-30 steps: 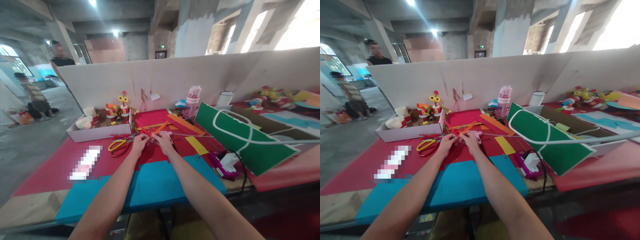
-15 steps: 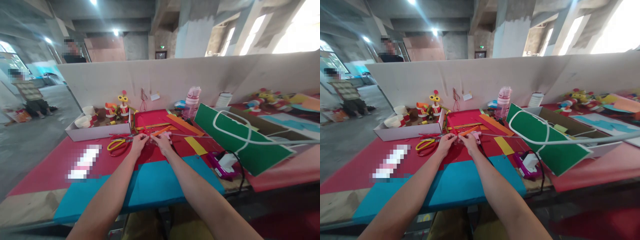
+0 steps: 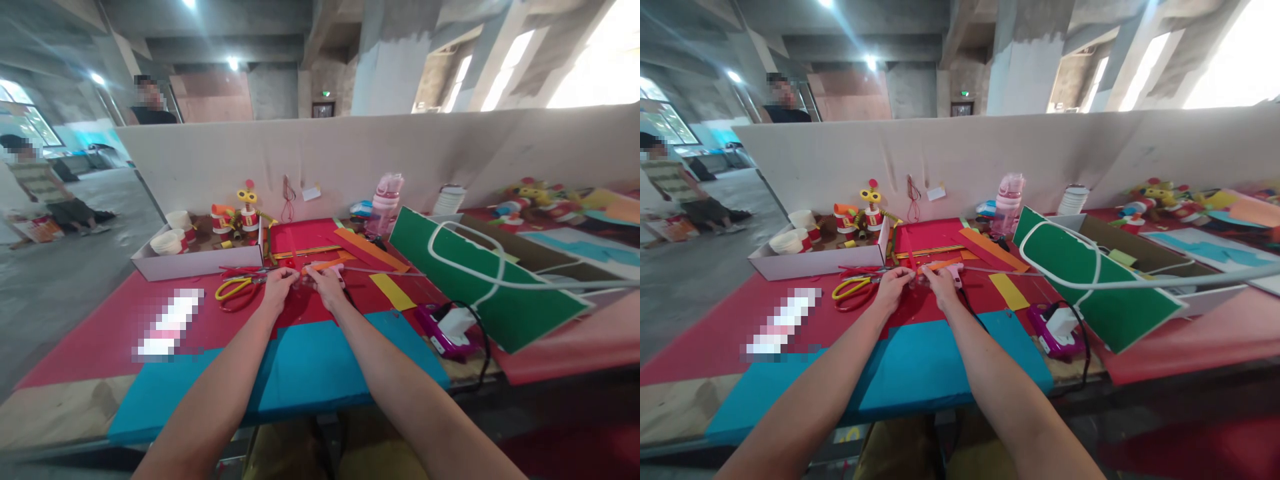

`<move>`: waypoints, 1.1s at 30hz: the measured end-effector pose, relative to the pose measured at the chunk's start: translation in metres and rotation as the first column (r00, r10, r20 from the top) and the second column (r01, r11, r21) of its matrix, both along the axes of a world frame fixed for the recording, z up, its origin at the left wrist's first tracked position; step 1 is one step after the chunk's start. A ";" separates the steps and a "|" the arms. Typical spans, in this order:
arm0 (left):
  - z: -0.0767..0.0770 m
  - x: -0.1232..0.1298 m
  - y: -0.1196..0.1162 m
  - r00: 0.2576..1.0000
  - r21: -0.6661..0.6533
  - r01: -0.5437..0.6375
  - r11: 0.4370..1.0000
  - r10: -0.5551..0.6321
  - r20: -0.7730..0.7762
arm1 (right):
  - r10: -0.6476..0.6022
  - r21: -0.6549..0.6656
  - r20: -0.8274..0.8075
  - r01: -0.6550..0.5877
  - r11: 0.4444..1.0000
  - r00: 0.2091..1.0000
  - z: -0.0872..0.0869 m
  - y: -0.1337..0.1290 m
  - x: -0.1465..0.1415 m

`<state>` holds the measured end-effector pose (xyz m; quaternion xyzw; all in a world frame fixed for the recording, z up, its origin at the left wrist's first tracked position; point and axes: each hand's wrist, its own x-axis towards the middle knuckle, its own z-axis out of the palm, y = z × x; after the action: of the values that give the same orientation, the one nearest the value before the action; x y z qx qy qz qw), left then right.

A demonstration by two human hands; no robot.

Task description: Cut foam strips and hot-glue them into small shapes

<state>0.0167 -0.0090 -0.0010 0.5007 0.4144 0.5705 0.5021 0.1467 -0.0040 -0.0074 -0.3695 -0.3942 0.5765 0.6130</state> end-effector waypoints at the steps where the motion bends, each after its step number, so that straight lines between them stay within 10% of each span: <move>1: 0.000 0.000 0.000 1.000 -0.002 -0.001 1.000 0.001 -0.001 | 0.005 0.004 0.013 -0.005 1.000 1.000 0.000 0.000 0.000; 33: -0.001 -0.004 0.005 0.998 0.043 -0.067 0.997 0.068 -0.016 | 0.033 -0.030 0.164 -0.028 0.999 0.986 -0.005 -0.002 -0.002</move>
<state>0.0130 -0.0036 -0.0021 0.5019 0.4235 0.5912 0.4682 0.1446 -0.0060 -0.0124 -0.4180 -0.4410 0.5588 0.5644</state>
